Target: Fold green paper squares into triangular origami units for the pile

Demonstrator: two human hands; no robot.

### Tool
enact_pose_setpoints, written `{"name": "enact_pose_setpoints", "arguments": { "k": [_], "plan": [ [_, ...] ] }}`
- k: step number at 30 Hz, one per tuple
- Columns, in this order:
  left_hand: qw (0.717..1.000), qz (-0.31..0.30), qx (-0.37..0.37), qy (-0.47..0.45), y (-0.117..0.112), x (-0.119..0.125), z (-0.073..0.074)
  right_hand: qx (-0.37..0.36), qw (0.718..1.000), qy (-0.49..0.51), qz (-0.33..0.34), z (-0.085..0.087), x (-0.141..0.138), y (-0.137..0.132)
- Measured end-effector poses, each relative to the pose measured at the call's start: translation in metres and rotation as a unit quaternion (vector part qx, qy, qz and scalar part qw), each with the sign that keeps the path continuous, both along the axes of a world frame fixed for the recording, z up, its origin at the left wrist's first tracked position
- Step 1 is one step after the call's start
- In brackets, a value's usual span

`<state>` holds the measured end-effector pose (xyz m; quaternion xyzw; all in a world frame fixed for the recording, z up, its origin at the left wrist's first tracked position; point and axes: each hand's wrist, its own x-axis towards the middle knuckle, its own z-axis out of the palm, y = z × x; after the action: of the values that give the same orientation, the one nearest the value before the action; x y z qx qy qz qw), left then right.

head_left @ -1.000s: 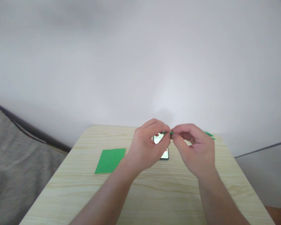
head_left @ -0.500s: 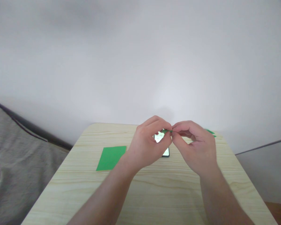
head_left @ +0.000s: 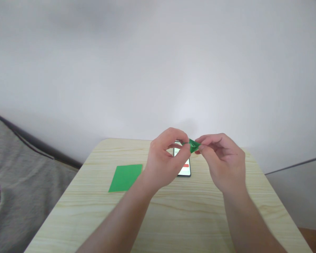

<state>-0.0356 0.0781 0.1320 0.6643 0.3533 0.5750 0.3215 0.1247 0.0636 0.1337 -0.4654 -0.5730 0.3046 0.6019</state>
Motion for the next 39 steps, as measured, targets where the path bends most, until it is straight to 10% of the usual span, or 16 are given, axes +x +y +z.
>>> {"name": "enact_pose_setpoints", "arguments": {
  "k": [12, 39],
  "plan": [
    [0.987, -0.046, 0.000, -0.153, 0.005, 0.004, -0.005, -0.054, 0.990, 0.104, 0.082, -0.001, 0.004, 0.008],
    [0.987, -0.106, -0.077, -0.090, 0.008, -0.004, -0.003, -0.176, 0.971, 0.049, 0.155, 0.000, 0.018, 0.012]
  ]
}}
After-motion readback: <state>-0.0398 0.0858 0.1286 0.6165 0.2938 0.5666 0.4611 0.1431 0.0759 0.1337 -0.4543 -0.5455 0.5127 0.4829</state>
